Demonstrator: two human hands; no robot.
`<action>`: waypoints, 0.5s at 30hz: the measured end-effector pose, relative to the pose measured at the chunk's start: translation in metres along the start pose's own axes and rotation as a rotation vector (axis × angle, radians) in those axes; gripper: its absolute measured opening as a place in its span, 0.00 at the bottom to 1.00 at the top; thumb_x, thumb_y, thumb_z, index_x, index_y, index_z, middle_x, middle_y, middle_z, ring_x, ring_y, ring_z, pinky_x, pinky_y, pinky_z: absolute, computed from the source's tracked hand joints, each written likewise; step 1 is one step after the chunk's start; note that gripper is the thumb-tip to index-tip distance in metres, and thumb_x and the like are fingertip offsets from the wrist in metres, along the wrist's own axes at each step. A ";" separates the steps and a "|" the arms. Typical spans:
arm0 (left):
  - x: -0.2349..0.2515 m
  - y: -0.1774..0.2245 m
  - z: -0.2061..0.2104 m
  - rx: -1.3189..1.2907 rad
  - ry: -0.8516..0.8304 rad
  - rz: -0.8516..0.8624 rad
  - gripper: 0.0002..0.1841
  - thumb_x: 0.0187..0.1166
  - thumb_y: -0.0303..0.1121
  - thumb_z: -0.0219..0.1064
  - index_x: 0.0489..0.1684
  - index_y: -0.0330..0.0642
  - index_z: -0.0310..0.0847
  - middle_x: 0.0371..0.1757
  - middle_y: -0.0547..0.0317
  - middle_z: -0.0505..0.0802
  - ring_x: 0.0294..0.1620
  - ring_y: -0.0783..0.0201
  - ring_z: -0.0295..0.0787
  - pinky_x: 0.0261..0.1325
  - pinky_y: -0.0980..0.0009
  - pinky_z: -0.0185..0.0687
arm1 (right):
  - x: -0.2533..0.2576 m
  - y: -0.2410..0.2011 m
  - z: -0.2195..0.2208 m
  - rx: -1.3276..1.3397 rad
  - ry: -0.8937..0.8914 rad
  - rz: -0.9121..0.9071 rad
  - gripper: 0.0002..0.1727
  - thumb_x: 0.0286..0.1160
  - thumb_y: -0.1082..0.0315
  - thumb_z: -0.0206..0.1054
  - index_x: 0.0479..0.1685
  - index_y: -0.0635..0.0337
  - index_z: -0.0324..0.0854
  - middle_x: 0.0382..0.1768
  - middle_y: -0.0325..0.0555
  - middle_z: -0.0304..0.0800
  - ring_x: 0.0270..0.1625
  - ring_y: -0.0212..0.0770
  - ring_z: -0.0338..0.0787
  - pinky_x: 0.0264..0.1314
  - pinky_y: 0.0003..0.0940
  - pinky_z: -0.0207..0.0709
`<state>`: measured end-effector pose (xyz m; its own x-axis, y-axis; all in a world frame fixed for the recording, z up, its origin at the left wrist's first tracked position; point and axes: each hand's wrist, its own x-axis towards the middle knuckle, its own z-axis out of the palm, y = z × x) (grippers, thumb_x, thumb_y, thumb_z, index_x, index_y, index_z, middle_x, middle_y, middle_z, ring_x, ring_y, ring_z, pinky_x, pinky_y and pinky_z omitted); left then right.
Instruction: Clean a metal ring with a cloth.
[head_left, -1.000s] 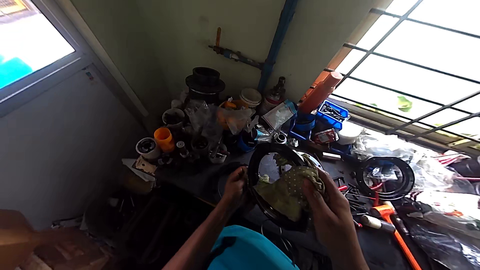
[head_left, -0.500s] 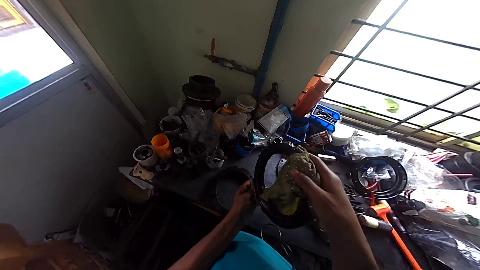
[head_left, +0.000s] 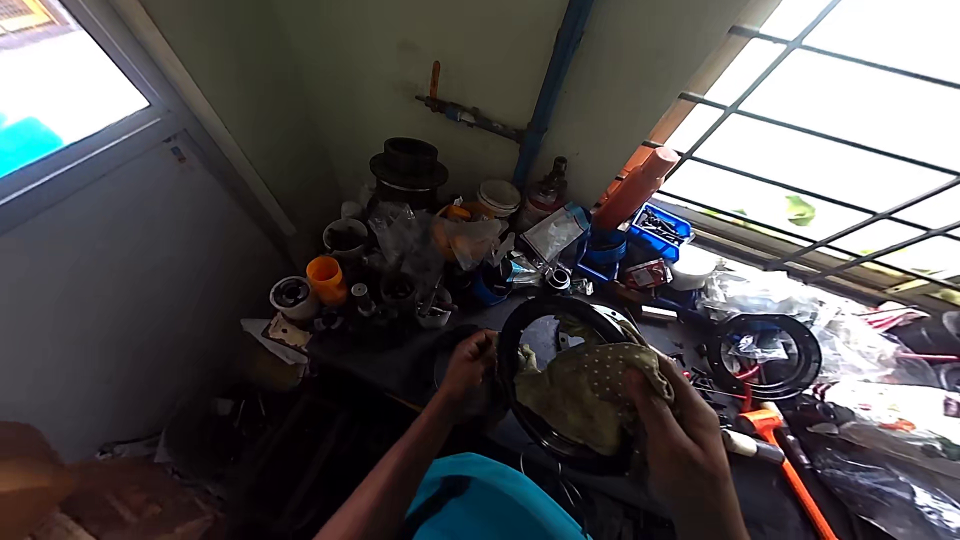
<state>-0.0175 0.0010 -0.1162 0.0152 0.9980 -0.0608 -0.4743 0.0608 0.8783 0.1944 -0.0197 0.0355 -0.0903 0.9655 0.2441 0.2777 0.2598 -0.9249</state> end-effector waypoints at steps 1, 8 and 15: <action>0.002 0.004 -0.002 0.059 -0.052 0.001 0.09 0.84 0.25 0.58 0.52 0.40 0.84 0.36 0.64 0.90 0.34 0.75 0.84 0.41 0.75 0.84 | 0.002 -0.004 -0.005 0.000 -0.022 0.044 0.20 0.86 0.53 0.60 0.69 0.49 0.83 0.53 0.26 0.92 0.54 0.20 0.90 0.57 0.20 0.86; 0.000 -0.006 0.014 0.010 0.007 -0.063 0.09 0.88 0.28 0.56 0.50 0.39 0.84 0.35 0.62 0.88 0.33 0.73 0.83 0.40 0.74 0.82 | 0.016 -0.017 -0.009 0.122 0.057 0.329 0.22 0.80 0.57 0.61 0.72 0.49 0.80 0.50 0.34 0.93 0.49 0.27 0.93 0.50 0.26 0.89; -0.019 -0.022 0.049 -0.331 0.143 -0.252 0.11 0.91 0.24 0.48 0.48 0.34 0.78 0.35 0.57 0.90 0.35 0.66 0.89 0.45 0.67 0.89 | 0.023 -0.028 -0.001 0.009 0.012 0.226 0.23 0.78 0.56 0.62 0.71 0.50 0.81 0.47 0.30 0.92 0.46 0.23 0.92 0.48 0.22 0.88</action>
<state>0.0354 -0.0184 -0.1109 0.0550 0.9391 -0.3391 -0.7285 0.2700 0.6296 0.1855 -0.0048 0.0676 -0.0154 0.9993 0.0339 0.2806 0.0369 -0.9591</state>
